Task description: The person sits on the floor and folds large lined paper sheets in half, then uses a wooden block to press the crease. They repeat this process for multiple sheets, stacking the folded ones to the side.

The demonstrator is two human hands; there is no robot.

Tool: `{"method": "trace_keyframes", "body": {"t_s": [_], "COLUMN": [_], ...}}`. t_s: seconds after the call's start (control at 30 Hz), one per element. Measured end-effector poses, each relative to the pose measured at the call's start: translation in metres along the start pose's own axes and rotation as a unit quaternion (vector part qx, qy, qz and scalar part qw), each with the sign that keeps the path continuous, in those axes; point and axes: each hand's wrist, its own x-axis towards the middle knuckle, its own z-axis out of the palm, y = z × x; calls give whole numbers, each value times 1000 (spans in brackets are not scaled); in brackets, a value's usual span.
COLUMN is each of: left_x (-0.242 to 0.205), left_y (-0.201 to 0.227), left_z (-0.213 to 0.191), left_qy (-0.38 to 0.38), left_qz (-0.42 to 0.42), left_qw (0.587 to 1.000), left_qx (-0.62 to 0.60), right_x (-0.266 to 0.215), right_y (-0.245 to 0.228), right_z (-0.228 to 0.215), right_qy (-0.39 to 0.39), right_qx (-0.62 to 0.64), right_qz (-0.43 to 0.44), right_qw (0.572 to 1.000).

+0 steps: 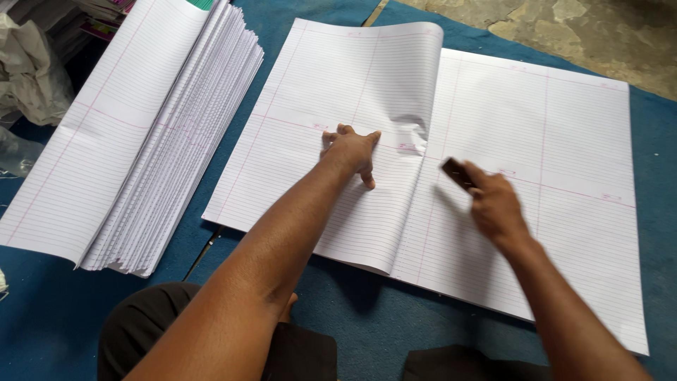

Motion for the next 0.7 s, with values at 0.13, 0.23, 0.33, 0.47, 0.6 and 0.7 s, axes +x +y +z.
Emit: {"method": "trace_keyframes", "body": {"t_s": [0.13,0.23,0.33,0.47,0.6,0.7], "left_x": [-3,-4,-2,0,3,3], "left_y": [-2,-2,-1,0,0,-1], "left_z": [0,0,-1,0,-3,-3], "left_qy": [4,5,1,7,-5,-3], "left_qz": [13,10,14,14,19,28], "left_qw": [1000,1000,1000,1000,999,999], "left_qx": [-8,-4,3,11,32,35], "right_x": [-5,-10,-17,-18,0,32], "right_y": [-53,-72,-75,-69,-59,-54], "right_z": [20,25,29,36,42,42], "right_qy": [-30,-57,-58,-43,-8,26], "right_qx": [-8,-27,-29,4,39,38], "right_qz": [-44,-71,-102,-83,-75,-64], "right_qw": [999,995,993,996,996,997]}}
